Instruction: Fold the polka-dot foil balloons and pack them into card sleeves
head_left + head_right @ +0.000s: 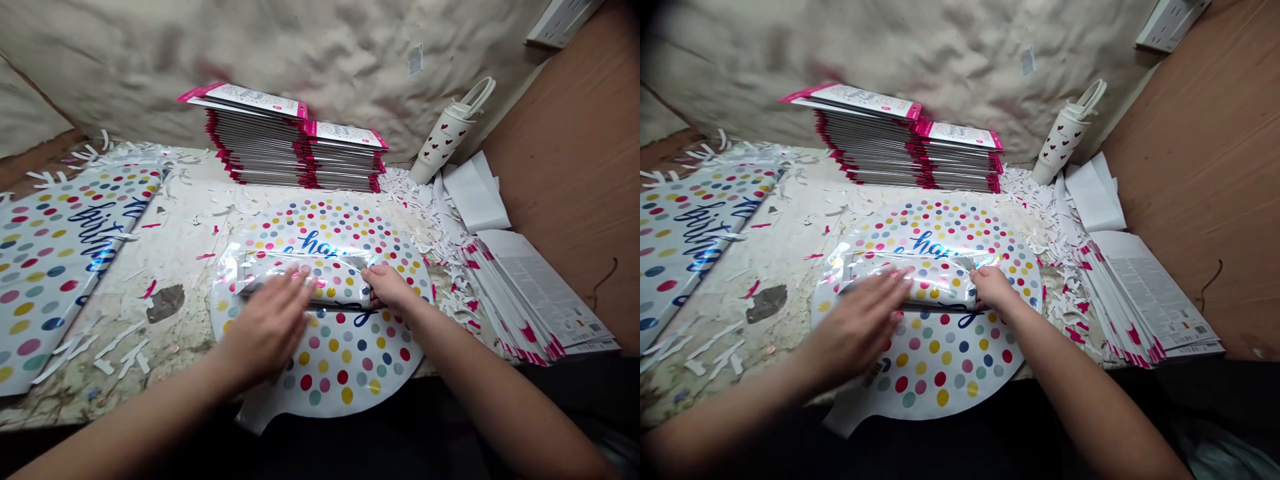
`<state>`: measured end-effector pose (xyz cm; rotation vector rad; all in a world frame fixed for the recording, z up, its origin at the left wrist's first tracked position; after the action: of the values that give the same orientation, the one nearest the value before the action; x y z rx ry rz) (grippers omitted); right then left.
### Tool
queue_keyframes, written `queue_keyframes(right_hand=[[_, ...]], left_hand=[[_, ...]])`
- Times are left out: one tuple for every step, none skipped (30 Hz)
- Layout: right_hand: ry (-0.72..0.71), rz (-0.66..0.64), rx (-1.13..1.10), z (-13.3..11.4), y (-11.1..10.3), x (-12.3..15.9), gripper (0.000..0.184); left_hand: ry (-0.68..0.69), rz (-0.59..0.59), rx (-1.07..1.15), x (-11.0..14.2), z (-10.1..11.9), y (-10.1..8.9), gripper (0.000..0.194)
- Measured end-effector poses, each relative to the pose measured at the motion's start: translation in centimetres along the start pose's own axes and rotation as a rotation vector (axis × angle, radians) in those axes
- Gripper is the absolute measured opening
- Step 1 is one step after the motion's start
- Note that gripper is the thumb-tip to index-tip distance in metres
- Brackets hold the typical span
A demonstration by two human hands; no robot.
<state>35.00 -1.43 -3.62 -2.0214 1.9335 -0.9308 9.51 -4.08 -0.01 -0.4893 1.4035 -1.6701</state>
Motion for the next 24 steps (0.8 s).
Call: queue_keyframes(right_hand=[[0.005, 0.028, 0.036, -0.3, -0.2, 0.3, 0.027], [-0.006, 0.084, 0.090, -0.7, -0.4, 0.8, 0.024], [-0.051, 0.160, 0.173, -1.2, -0.4, 1.5, 0.023], [-0.150, 0.231, 0.282, -1.7, -0.1, 2.3, 0.027], [-0.304, 0.273, 0.411, -2.1, 0.5, 3.1, 0.035], [-0.498, 0.271, 0.548, -2.5, 1.3, 4.0, 0.041], [-0.696, 0.223, 0.680, -2.6, 2.3, 4.7, 0.044], [-0.853, 0.143, 0.790, -2.5, 3.2, 5.2, 0.045], [-0.938, 0.057, 0.873, -2.1, 4.0, 5.5, 0.045], [-0.951, 0.005, 0.948, -1.7, 4.5, 5.6, 0.045], [-0.911, -0.007, 1.017, -1.2, 4.6, 5.5, 0.046], [-0.854, 0.012, 1.075, -0.9, 4.5, 5.4, 0.046], [-0.813, 0.049, 1.119, -0.7, 4.1, 5.3, 0.045], [-0.815, 0.097, 1.143, -0.8, 3.7, 5.4, 0.042], [-0.864, 0.146, 1.142, -1.0, 3.2, 5.7, 0.037], [-0.968, 0.192, 1.114, -1.5, 2.9, 6.3, 0.033], [-1.112, 0.216, 1.059, -2.0, 2.7, 7.1, 0.028], [-1.268, 0.221, 0.980, -2.3, 2.6, 8.0, 0.025], [-1.395, 0.222, 0.885, -2.5, 2.6, 8.8, 0.024], [-1.464, 0.234, 0.784, -2.4, 2.6, 9.6, 0.026], [-1.457, 0.252, 0.688, -1.9, 2.5, 10.0, 0.035], [-1.366, 0.285, 0.597, -1.2, 2.4, 10.1, 0.047], [-1.211, 0.320, 0.515, -0.2, 2.2, 10.0, 0.059], [-1.035, 0.344, 0.443, 0.8, 1.9, 9.6, 0.070]], left_hand=[[0.020, -0.098, -0.060, 0.4, 1.0, 1.3, 0.055], [0.010, -0.176, -0.102, 0.8, 1.6, 2.5, 0.060], [-0.017, -0.236, -0.134, 1.1, 1.9, 3.5, 0.065], [-0.042, -0.273, -0.149, 1.3, 1.9, 4.3, 0.068], [-0.056, -0.297, -0.152, 1.5, 1.6, 4.9, 0.070], [-0.059, -0.312, -0.149, 1.6, 1.4, 5.1, 0.070], [-0.057, -0.320, -0.144, 1.7, 1.1, 5.2, 0.071], [-0.055, -0.324, -0.141, 1.8, 0.8, 5.1, 0.071], [-0.055, -0.331, -0.138, 1.8, 0.7, 4.9, 0.072], [-0.058, -0.344, -0.137, 1.7, 0.6, 4.6, 0.072], [-0.064, -0.360, -0.135, 1.6, 0.6, 4.3, 0.072], [-0.070, -0.378, -0.133, 1.4, 0.8, 4.0, 0.072], [-0.075, -0.395, -0.131, 1.2, 0.9, 3.8, 0.072], [-0.080, -0.407, -0.131, 1.0, 1.1, 3.6, 0.071], [-0.087, -0.407, -0.135, 0.7, 1.3, 3.5, 0.070], [-0.093, -0.400, -0.141, 0.4, 1.4, 3.4, 0.067], [-0.098, -0.392, -0.148, 0.2, 1.5, 3.3, 0.062], [-0.104, -0.384, -0.152, 0.0, 1.5, 3.3, 0.057], [-0.112, -0.377, -0.148, 0.0, 1.4, 3.4, 0.053], [-0.114, -0.372, -0.132, 0.0, 1.2, 3.4, 0.053], [-0.109, -0.370, -0.104, 0.2, 0.9, 3.6, 0.055], [-0.097, -0.367, -0.067, 0.5, 0.6, 3.7, 0.057], [-0.080, -0.361, -0.030, 0.8, 0.3, 3.8, 0.060], [-0.055, -0.359, 0.003, 1.1, 0.1, 3.9, 0.061]])
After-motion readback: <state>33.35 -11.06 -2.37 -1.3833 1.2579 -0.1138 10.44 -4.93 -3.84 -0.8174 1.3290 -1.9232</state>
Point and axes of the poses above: each hand's wrist, its own x-axis away from the middle knuckle, its own y-axis out of the palm, z = x × y, the point moved 1 cm from there along -x, towards the middle knuckle, and after that the axes turned 8 degrees about -y, right-handed, at the moved point
